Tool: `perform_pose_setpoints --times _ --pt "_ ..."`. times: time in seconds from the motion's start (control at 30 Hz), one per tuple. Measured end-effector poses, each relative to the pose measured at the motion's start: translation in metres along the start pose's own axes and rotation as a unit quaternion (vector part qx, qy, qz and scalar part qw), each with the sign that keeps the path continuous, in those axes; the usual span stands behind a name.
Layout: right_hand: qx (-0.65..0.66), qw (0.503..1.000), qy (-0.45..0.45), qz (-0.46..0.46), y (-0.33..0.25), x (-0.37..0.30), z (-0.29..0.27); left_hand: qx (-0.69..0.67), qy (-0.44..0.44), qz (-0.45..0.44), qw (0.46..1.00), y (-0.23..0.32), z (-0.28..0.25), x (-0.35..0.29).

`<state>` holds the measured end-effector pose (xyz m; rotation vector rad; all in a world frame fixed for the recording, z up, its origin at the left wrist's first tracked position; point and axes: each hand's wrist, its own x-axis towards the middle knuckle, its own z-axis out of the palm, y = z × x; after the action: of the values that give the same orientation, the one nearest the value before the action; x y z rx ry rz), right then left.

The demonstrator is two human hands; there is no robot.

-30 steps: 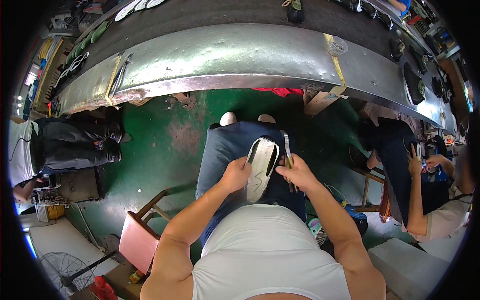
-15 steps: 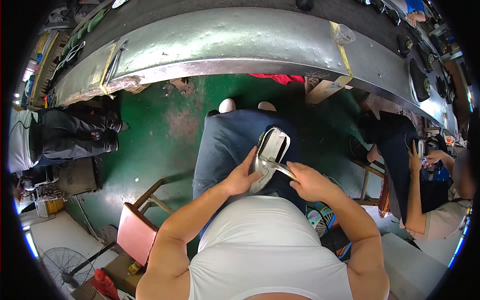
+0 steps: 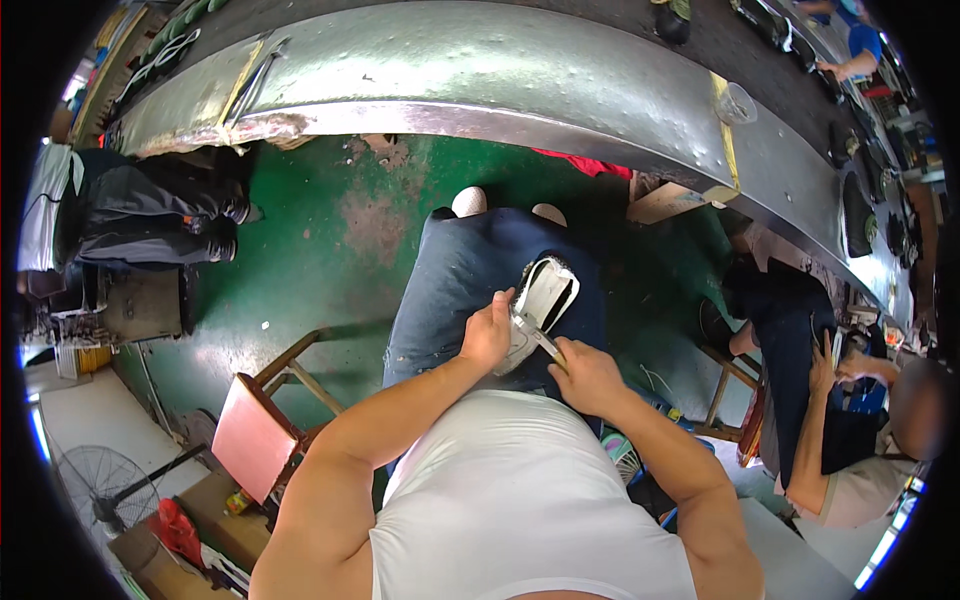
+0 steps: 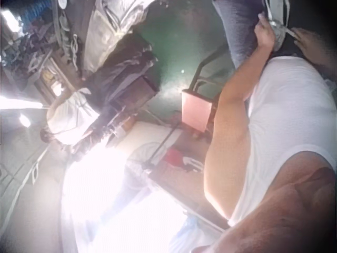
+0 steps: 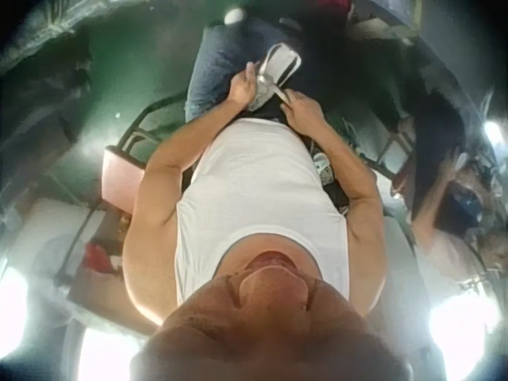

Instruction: Manually shaping, lasting, and adjusting shoe components using hand tools on an industrial conveyor line.

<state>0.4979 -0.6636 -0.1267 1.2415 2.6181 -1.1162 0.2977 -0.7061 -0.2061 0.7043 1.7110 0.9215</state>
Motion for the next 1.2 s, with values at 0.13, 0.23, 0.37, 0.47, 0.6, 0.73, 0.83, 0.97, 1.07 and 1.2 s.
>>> perform_pose_setpoints --times 0.13,0.23,0.37,0.47,0.6,0.73,0.83,0.97,1.07,1.2 --pt "0.009 0.998 -0.064 -0.015 0.01 0.002 -0.03 0.133 0.009 0.066 0.989 0.011 -0.003 -0.007" --pt "-0.048 0.996 0.057 -0.049 0.016 0.006 -0.032 0.135 -0.016 0.159 0.978 0.01 -0.005 -0.007" --pt "-0.028 0.998 -0.007 0.05 0.026 -0.004 -0.029 0.244 0.003 0.295 0.924 0.014 -0.004 -0.009" --pt "0.008 0.998 -0.046 0.05 0.04 0.001 -0.044 0.334 -0.122 0.269 0.895 0.024 -0.01 -0.01" --pt "0.231 0.927 -0.232 0.183 0.035 0.008 -0.081 0.374 -0.158 0.241 0.881 0.025 -0.014 -0.002" --pt "0.175 0.983 -0.019 0.057 0.021 0.015 -0.059 0.44 -0.191 0.224 0.848 0.058 -0.015 -0.01" --pt "0.057 0.996 0.022 0.061 0.03 0.029 -0.029 0.493 -0.274 0.151 0.812 0.092 -0.021 -0.017" --pt "0.035 0.997 -0.015 0.06 0.028 0.025 -0.044 0.168 -0.091 0.053 0.98 0.002 -0.024 -0.033" --pt "0.094 0.992 -0.05 0.074 0.018 0.015 -0.046 0.103 -0.143 0.051 0.983 0.009 -0.03 -0.041" --pt "0.115 0.992 0.045 0.005 0.015 -0.004 -0.02 0.205 -0.223 0.085 0.949 0.024 -0.033 -0.042"
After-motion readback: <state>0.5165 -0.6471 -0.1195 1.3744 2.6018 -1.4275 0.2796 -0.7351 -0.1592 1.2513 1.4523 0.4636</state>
